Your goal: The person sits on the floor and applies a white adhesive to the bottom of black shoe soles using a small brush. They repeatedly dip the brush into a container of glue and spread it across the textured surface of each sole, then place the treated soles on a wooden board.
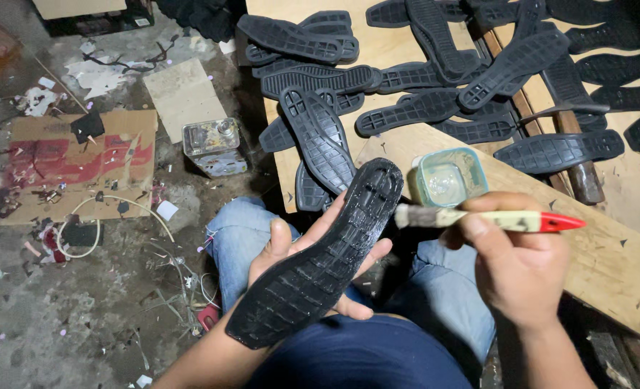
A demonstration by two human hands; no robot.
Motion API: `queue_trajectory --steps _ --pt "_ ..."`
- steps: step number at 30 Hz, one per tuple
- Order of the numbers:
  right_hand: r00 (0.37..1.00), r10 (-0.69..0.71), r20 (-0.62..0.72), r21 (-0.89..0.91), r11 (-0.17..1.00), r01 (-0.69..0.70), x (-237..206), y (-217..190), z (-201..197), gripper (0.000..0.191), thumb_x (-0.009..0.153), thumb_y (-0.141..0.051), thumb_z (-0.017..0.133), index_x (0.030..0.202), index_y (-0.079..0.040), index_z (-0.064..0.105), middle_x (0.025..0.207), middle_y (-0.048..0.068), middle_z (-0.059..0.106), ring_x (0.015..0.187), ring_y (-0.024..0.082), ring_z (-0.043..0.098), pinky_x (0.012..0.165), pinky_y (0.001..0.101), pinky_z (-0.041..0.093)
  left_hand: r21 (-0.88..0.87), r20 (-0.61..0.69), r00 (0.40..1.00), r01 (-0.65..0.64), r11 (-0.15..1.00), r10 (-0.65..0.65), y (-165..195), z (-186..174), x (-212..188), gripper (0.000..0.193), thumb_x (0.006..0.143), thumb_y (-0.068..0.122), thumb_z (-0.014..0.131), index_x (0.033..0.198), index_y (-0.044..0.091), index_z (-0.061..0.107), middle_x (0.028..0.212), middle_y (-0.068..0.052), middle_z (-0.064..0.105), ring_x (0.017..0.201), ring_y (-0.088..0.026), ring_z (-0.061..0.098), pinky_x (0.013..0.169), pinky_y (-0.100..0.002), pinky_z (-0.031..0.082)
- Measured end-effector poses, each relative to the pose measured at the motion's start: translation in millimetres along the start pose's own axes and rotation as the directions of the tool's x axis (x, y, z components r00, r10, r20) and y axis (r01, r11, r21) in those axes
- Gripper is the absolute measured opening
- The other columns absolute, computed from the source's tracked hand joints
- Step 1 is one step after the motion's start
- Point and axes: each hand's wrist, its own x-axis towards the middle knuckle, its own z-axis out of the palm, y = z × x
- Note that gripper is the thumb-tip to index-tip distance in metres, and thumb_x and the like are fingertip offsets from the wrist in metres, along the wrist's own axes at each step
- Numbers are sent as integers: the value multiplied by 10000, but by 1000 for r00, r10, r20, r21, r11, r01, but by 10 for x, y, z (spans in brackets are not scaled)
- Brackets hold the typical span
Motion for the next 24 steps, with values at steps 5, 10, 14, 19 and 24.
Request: queue_trajectory --steps 5,10,14,19,24 --pt "983 73 -170 -113 989 -93 69 21 -65 144 1024 0 618 1161 45 606 977 150 669 810 233 691 743 375 589 110 23 999 45 993 -47 24 -61 -101 1006 1025 488 595 1755 239 -50 1778 -172 60 1632 -411 41 1012 -781 386" --pt "985 101 -141 94 992 -88 90 78 -204 113 1052 -19 642 1134 54 614 940 126 636 827 212 671 772 393 600 110 21 996 88 990 -90 54 -139 -162 980 1031 503 551 1727 210 -75 1747 -236 27 1614 -436 35 975 -775 415" --pt "986 79 -147 -16 997 -82 130 69 -222 119 1060 -27 647 1138 56 612 951 136 653 818 212 676 774 380 595 192 10 993 116 975 -120 75 -193 -195 989 1047 517 542 1746 177 -70 1756 -249 43 1611 -438 93 967 -741 444" --pt "987 149 -55 -88 984 -153 61 -66 -20 202 980 -17 652 1169 51 625 971 162 704 808 222 700 750 371 604 220 -37 993 119 968 -114 64 -226 -218 986 1051 522 554 1746 171 -51 1731 -265 98 1604 -456 132 961 -745 445" --pt "983 99 -151 -163 979 -124 153 30 -6 200 1005 -47 644 1187 33 621 961 155 688 779 220 697 721 348 584 238 -30 990 138 961 -135 58 -230 -138 1018 1034 534 598 1761 180 -20 1753 -202 144 1605 -445 144 986 -769 397"
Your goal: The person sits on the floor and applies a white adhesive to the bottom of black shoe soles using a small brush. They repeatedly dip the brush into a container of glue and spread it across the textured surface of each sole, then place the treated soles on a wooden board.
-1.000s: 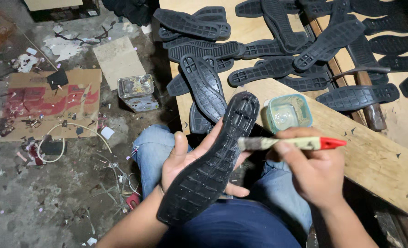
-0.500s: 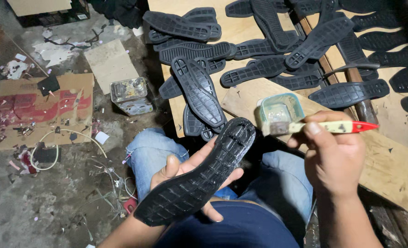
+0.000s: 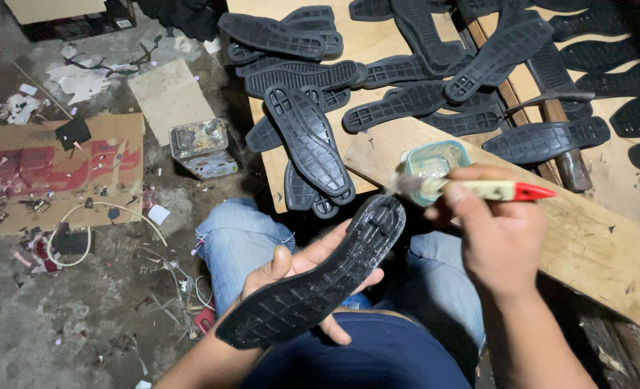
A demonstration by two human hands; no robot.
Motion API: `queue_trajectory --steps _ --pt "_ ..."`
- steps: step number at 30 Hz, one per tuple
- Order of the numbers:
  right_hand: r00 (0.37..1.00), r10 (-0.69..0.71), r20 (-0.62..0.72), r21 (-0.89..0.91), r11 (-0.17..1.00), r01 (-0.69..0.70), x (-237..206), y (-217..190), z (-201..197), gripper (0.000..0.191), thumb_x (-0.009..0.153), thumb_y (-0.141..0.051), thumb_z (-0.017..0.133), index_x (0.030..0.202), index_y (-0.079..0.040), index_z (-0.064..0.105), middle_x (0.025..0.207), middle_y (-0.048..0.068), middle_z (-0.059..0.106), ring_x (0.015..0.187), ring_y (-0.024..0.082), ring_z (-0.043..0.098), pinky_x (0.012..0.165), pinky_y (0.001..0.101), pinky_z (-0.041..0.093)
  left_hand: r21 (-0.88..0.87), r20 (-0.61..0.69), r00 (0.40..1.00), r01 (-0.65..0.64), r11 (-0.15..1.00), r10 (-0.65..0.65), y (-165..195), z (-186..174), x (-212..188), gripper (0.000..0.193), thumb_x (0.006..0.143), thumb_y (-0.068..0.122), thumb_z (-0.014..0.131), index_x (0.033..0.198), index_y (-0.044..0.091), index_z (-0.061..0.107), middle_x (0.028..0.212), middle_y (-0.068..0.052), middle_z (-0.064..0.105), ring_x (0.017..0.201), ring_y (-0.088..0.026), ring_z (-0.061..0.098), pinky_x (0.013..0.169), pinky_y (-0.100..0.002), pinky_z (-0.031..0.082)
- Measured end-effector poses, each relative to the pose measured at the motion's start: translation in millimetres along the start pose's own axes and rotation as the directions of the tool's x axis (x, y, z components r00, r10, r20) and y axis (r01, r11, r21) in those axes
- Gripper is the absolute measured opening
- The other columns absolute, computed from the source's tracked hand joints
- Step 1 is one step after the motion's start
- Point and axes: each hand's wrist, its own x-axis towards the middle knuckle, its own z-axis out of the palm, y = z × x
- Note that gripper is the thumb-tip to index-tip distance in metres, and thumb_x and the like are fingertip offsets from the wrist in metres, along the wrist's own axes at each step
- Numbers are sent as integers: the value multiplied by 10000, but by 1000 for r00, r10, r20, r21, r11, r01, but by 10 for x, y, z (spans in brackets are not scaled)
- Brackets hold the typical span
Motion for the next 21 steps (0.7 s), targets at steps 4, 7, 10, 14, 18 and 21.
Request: queue_trajectory --steps 4,7,10,14,18,21 --pt "976 -52 -210 195 976 94 113 161 -297 146 1133 -114 624 1173 26 616 866 152 653 743 241 684 710 367 570 -238 -101 986 -152 959 132 42 72 35 952 991 543 581 1738 215 91 1742 -143 195 1603 -412 192 1109 -755 335" --pt "969 14 -247 195 980 35 72 301 -561 197 1152 -169 573 1174 20 625 892 157 679 773 249 697 698 353 573 -192 -150 955 -281 940 254 112 65 121 876 994 608 542 1697 216 194 1709 -106 264 1580 -386 231 1181 -722 268" --pt "950 27 -312 60 998 -9 142 525 -817 130 1138 -122 592 1170 3 610 919 120 657 752 215 687 661 328 568 -101 -158 938 -325 940 307 146 46 146 844 1006 660 502 1671 203 253 1682 -95 320 1559 -371 254 1204 -701 238" --pt "937 87 -339 -185 970 -156 209 902 -1175 193 1014 -51 659 1167 -37 542 909 93 656 686 180 676 573 297 555 1 -238 917 -329 944 320 124 25 149 841 1004 613 513 1654 134 278 1647 -110 391 1534 -353 316 1210 -685 225" --pt "906 201 -373 -249 919 -307 217 1183 -1411 282 953 -33 711 1126 62 509 825 116 675 653 200 687 498 312 529 169 -426 829 -320 932 362 101 51 199 882 988 552 542 1591 -43 295 1549 -187 470 1488 -374 382 1241 -663 229" --pt "875 230 -427 -216 913 -345 206 1295 -1434 374 901 -34 730 1158 67 477 791 113 681 629 179 684 479 303 538 94 -425 834 -345 934 352 59 133 212 841 1001 498 539 1578 -68 304 1525 -210 489 1459 -376 396 1225 -678 224"
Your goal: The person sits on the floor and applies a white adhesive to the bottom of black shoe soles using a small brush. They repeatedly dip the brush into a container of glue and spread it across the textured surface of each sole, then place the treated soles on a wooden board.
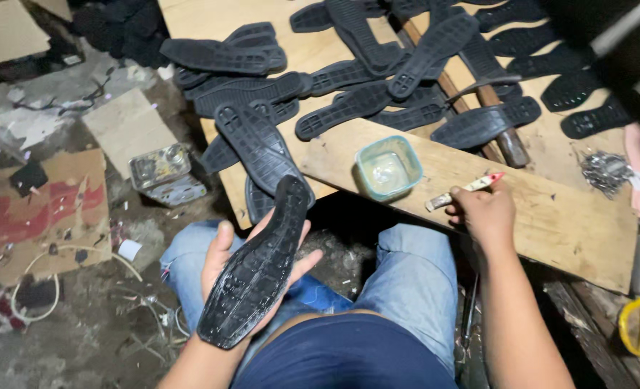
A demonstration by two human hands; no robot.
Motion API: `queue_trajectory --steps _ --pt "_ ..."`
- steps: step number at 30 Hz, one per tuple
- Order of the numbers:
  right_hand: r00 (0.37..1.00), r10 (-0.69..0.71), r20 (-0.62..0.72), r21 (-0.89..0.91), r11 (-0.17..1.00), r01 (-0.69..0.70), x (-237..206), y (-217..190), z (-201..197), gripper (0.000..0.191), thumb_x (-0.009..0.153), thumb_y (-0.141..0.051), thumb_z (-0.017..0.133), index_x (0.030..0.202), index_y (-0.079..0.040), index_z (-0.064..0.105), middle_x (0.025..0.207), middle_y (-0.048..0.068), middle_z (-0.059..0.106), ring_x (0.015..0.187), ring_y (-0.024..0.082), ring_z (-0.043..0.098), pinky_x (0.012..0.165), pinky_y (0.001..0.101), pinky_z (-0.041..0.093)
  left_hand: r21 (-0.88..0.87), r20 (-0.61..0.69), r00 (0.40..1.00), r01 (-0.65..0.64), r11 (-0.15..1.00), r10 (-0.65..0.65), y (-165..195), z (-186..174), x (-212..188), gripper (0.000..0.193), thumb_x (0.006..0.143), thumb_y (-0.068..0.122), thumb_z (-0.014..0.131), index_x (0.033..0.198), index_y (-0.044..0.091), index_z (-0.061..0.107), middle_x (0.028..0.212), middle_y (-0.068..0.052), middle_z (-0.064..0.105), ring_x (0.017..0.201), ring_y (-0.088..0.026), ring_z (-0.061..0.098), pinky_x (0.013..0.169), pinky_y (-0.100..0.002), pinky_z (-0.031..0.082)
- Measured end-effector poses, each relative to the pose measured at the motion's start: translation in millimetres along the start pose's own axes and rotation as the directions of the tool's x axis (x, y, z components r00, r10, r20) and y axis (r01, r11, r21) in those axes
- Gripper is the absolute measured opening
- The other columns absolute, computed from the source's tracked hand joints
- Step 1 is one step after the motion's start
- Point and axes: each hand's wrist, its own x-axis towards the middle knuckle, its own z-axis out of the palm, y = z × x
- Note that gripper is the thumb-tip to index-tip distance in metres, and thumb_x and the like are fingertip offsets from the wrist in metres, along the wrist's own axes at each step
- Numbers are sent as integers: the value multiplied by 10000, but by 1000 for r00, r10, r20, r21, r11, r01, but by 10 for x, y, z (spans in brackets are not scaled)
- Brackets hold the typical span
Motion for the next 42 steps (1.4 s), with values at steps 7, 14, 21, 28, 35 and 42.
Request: queue_trajectory --steps 7,14,21,28,35,42 --pt "995 61 -81 37 998 -58 -20 61 4 652 882 -34 723 1387 79 327 770 140 688 598 155 649 504 293 546 -4 133 985 109 994 -108 -94 193 -5 844 1033 499 517 1576 -88 247 1569 -255 416 1498 -422 327 1204 -720 147" --pt "941 -11 338 326 939 -107 -559 -70 70 515 1033 -395 529 1284 51 586 954 216 730 752 241 723 636 327 587 73 225 897 375 924 -382 -274 413 130 967 1005 612 471 1618 -63 149 1599 -252 374 1509 -327 368 1253 -684 184" --pt "763 -251 595 772 442 -457 -987 -281 88 831 1044 -651 400 1458 66 470 1324 239 645 1139 318 663 958 454 542 112 198 797 560 821 -571 -521 474 363 999 1018 723 362 1654 -25 176 1618 -237 365 1472 -359 411 1251 -635 257" --pt "806 -296 513 788 535 -305 -1026 -506 -203 836 939 -340 725 1577 67 371 1486 202 533 1294 299 564 1040 459 464 127 250 895 348 929 -370 -415 543 311 1033 979 791 240 1607 -27 196 1629 -302 301 1503 -449 341 1237 -586 277" --pt "812 -306 496 753 618 -226 -1035 -784 -124 851 888 -271 739 1571 65 359 1511 220 502 1399 337 491 1211 511 342 275 87 969 198 941 -230 -95 332 165 760 1054 510 438 1524 -80 349 1465 -304 493 1343 -410 534 1142 -529 412" --pt "791 -314 525 731 642 -231 -895 -976 197 867 918 -431 711 1588 -9 355 1552 198 478 1426 334 479 1185 531 360 744 -255 966 225 629 -43 -1 54 3 629 764 -101 490 1390 -61 529 1276 -197 657 1080 -234 655 914 -350 513"
